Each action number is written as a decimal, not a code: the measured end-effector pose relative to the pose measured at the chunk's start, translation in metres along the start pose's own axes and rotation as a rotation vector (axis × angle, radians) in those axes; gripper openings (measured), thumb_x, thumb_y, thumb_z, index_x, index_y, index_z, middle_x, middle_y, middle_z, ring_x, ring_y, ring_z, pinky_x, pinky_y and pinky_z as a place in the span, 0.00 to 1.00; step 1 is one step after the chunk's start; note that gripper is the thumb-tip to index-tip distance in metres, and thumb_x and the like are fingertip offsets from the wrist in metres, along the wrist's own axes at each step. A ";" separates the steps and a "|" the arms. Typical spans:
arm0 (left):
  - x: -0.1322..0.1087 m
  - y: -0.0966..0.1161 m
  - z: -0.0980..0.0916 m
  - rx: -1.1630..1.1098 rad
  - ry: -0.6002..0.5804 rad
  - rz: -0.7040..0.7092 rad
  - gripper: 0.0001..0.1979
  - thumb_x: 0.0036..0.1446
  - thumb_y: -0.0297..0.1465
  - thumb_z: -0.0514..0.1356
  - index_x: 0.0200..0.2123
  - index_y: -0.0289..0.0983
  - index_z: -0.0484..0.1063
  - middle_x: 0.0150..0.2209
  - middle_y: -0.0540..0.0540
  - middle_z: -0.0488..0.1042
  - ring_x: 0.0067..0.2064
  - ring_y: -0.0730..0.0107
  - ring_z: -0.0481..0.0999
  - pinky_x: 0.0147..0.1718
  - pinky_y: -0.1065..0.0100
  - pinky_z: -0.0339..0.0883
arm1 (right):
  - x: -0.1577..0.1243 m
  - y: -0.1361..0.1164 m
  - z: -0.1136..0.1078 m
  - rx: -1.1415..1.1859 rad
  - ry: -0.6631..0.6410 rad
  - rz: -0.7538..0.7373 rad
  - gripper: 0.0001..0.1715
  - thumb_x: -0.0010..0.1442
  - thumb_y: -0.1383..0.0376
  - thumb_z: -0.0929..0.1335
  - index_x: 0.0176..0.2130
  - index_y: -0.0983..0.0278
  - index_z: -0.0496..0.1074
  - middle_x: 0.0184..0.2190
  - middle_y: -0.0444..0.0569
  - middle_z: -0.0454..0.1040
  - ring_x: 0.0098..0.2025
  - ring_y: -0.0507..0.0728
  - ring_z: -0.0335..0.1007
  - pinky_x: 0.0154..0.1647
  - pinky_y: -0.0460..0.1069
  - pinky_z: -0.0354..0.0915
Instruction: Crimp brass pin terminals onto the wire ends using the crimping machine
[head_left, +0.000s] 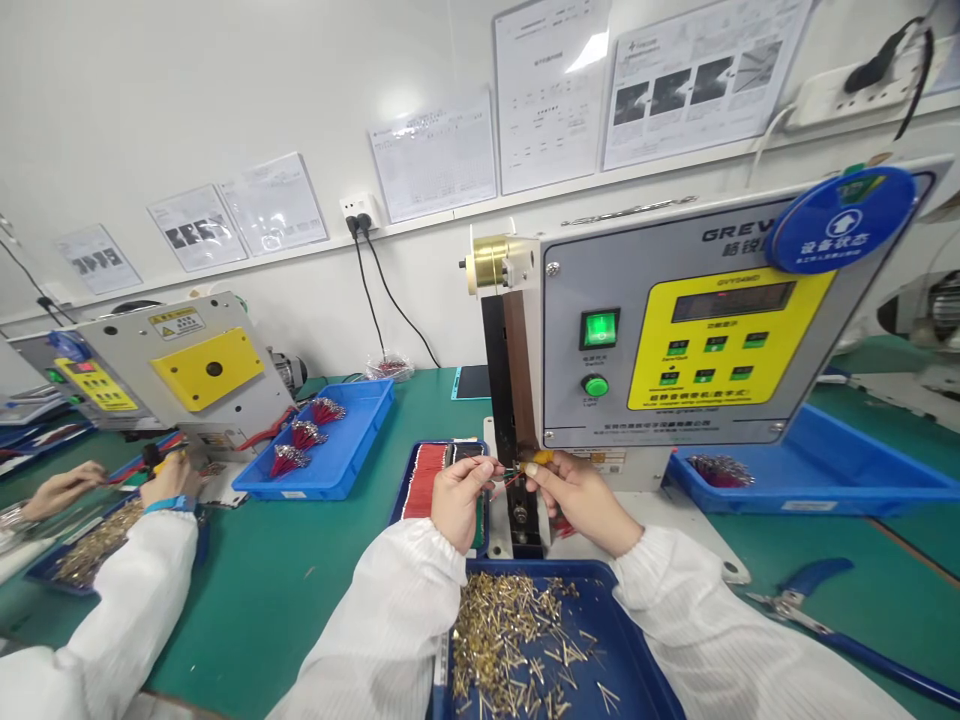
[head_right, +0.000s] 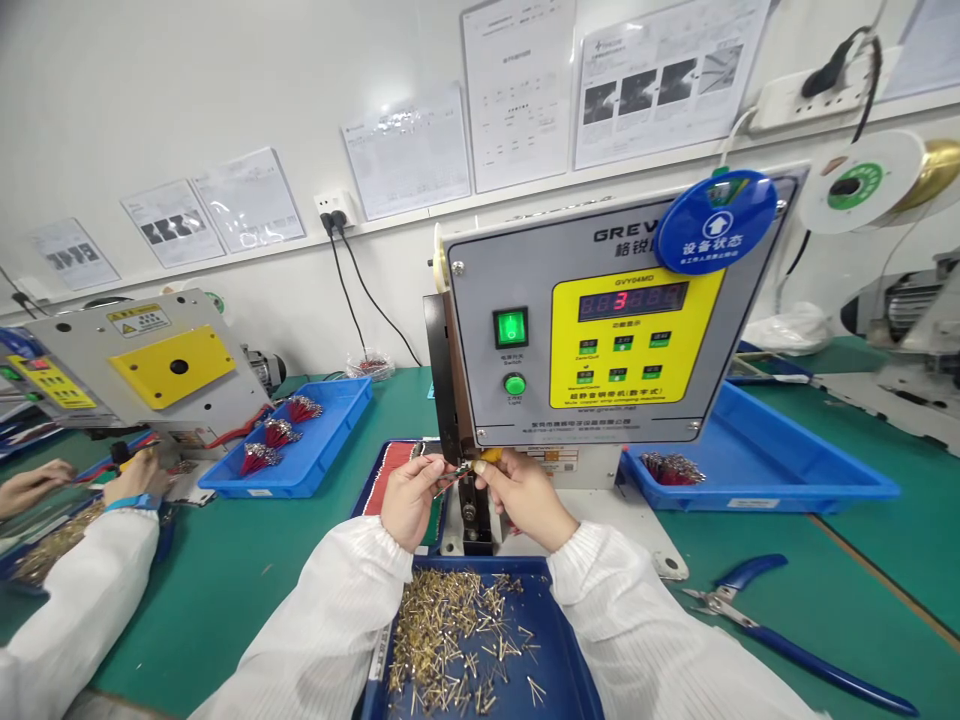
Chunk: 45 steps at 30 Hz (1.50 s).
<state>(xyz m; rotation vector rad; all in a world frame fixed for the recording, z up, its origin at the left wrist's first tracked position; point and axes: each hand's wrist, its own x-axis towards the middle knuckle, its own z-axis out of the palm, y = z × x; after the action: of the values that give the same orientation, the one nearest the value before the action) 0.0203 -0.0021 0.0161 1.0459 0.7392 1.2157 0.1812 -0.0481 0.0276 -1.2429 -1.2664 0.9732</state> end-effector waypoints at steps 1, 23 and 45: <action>0.000 0.000 0.000 0.005 -0.001 0.001 0.18 0.41 0.41 0.71 0.30 0.32 0.78 0.30 0.43 0.78 0.33 0.68 0.76 0.34 0.69 0.66 | 0.000 -0.001 0.000 0.002 0.001 0.000 0.17 0.54 0.51 0.66 0.26 0.61 0.64 0.20 0.42 0.68 0.16 0.48 0.58 0.17 0.46 0.60; 0.001 -0.002 -0.002 0.015 -0.035 0.046 0.14 0.42 0.39 0.70 0.27 0.33 0.77 0.30 0.45 0.78 0.33 0.70 0.74 0.34 0.69 0.66 | 0.002 0.009 -0.001 -0.013 -0.004 -0.006 0.17 0.55 0.50 0.65 0.27 0.61 0.64 0.22 0.43 0.71 0.16 0.49 0.59 0.18 0.47 0.61; 0.010 -0.005 -0.007 0.136 0.140 0.085 0.23 0.41 0.44 0.69 0.34 0.32 0.77 0.27 0.44 0.78 0.27 0.72 0.75 0.30 0.70 0.67 | -0.011 -0.016 -0.033 -0.151 -0.043 0.076 0.17 0.56 0.52 0.64 0.27 0.62 0.64 0.18 0.42 0.67 0.18 0.51 0.62 0.20 0.47 0.61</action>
<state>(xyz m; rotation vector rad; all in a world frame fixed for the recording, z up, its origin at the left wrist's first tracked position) 0.0183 0.0094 0.0101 1.1211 0.9035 1.3359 0.2103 -0.0644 0.0452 -1.4017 -1.3544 0.9776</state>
